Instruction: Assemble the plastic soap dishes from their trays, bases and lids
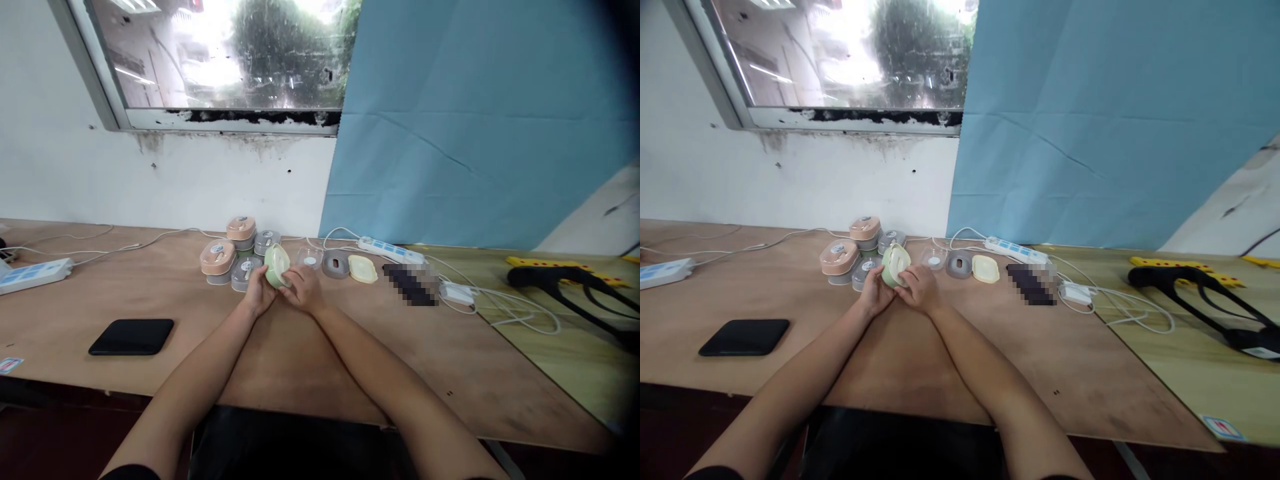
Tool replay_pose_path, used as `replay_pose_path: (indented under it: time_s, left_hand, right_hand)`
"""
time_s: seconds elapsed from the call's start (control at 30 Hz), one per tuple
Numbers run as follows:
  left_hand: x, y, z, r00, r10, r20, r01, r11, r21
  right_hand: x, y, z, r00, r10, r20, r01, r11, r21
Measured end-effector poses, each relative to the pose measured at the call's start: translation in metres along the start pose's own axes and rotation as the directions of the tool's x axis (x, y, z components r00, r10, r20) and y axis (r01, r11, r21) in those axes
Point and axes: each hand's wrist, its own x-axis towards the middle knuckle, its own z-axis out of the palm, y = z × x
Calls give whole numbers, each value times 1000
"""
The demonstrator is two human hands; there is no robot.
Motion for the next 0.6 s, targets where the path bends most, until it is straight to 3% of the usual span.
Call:
replay_pose_path:
  time_s: [0.2,0.37,0.5,0.6]
  left_hand:
    - [2,0,-3,1000,29,6,-29,999,33]
    - [2,2,-4,998,46,-43,-45,999,20]
    - [1,4,-4,998,39,-48,-39,999,-5]
    - [0,4,-3,999,4,-36,-4,1000,-8]
  right_hand:
    - [3,-7,4,999,-42,16,42,999,29]
    - [-2,12,5,979,136,-150,-145,988,-49]
    - [-13,59,-15,889,328,-319,-379,918,-113]
    - [-33,97,-46,781,519,-348,-599,781,-178]
